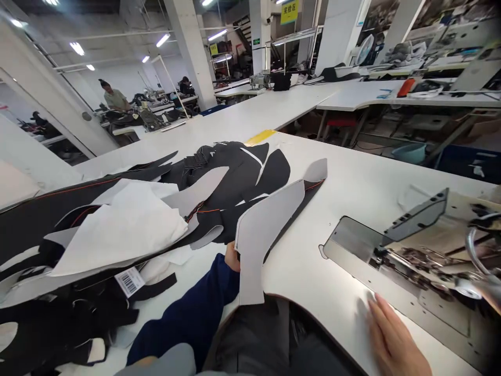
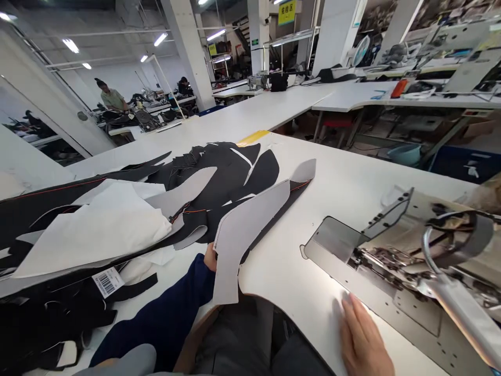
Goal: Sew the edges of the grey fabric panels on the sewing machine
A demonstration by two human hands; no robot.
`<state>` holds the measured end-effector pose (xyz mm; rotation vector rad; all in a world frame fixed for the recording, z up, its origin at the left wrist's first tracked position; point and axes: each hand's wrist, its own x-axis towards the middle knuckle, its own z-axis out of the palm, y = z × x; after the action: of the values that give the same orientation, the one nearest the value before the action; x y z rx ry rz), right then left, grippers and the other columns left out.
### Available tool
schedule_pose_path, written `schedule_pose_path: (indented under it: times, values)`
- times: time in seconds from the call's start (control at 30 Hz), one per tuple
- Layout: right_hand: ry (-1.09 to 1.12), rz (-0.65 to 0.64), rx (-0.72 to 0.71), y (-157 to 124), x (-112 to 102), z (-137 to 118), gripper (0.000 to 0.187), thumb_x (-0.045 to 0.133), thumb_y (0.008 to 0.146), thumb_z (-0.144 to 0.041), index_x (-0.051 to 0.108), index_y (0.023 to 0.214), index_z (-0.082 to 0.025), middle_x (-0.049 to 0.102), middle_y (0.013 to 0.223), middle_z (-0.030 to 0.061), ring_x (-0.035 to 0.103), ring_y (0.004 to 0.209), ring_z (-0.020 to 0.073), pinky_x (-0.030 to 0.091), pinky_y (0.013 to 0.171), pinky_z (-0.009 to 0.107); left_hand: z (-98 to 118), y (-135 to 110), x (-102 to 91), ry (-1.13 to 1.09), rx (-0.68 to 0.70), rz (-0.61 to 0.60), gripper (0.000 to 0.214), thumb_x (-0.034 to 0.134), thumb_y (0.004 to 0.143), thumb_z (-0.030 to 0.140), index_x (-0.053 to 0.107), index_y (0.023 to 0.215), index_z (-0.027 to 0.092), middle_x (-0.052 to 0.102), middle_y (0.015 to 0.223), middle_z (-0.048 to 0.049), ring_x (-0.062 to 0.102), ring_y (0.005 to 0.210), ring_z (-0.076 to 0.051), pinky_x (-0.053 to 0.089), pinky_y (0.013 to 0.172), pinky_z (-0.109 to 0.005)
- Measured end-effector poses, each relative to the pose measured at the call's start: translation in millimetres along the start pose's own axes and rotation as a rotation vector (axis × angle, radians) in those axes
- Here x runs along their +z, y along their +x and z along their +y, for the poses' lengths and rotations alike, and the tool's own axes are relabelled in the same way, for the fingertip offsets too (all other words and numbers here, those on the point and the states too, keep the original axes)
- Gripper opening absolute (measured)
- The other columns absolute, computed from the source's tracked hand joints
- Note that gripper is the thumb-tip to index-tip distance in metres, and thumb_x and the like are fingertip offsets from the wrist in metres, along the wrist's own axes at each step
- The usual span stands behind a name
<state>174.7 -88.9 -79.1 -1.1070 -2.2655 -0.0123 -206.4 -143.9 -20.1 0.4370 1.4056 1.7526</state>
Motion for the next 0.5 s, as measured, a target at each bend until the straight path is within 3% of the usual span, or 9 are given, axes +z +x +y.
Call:
schedule_pose_path:
  times: [0.1, 0.27, 0.4, 0.5]
  values:
    - [0.108, 0.002, 0.014, 28, -3, -44, 0.045, 0.039, 0.095, -0.030, 0.041, 0.139, -0.025, 0.047, 0.140, 0.0079, 0.055, 0.119, 0.0275, 0.053, 0.092, 0.041, -3, -6, -2.7, -0.094, -0.064, 0.010, 0.026, 0.064, 0.068, 0.037, 0.052, 0.054, 0.018, 0.048, 0.045, -0.0009, 0.057, 0.057, -0.019, 0.047, 0.056, -0.030]
    - [0.380, 0.003, 0.038, 69, -3, -98, 0.044, 0.045, 0.094, -0.026, 0.045, 0.138, -0.029, 0.047, 0.141, 0.0035, 0.050, 0.125, 0.0223, 0.049, 0.099, 0.036, -4, -8, 1.9, -0.246, -0.170, -0.056, 0.021, 0.067, 0.059, 0.031, 0.054, 0.055, 0.015, 0.053, 0.049, -0.0006, 0.050, 0.047, -0.013, 0.040, 0.047, -0.026]
    - [0.619, -0.117, 0.239, 84, -6, -121, 0.042, 0.046, 0.093, -0.040, 0.055, 0.130, -0.023, 0.048, 0.140, 0.0064, 0.044, 0.130, 0.0245, 0.041, 0.107, 0.041, -3, -11, 1.3, -0.277, -0.054, -0.069, 0.019, 0.071, 0.057, 0.027, 0.059, 0.064, 0.015, 0.058, 0.060, 0.0004, 0.052, 0.056, -0.012, 0.040, 0.053, -0.023]
    - [0.839, -0.262, 0.445, 97, -13, -138, 0.057, 0.048, 0.090, -0.052, 0.048, 0.137, -0.019, 0.046, 0.141, 0.0108, 0.043, 0.130, 0.0275, 0.042, 0.104, 0.044, -6, -32, 7.9, -0.128, 0.016, -0.142, 0.032, 0.069, 0.066, 0.045, 0.061, 0.068, 0.015, 0.058, 0.062, -0.0010, 0.051, 0.057, -0.013, 0.042, 0.056, -0.024]
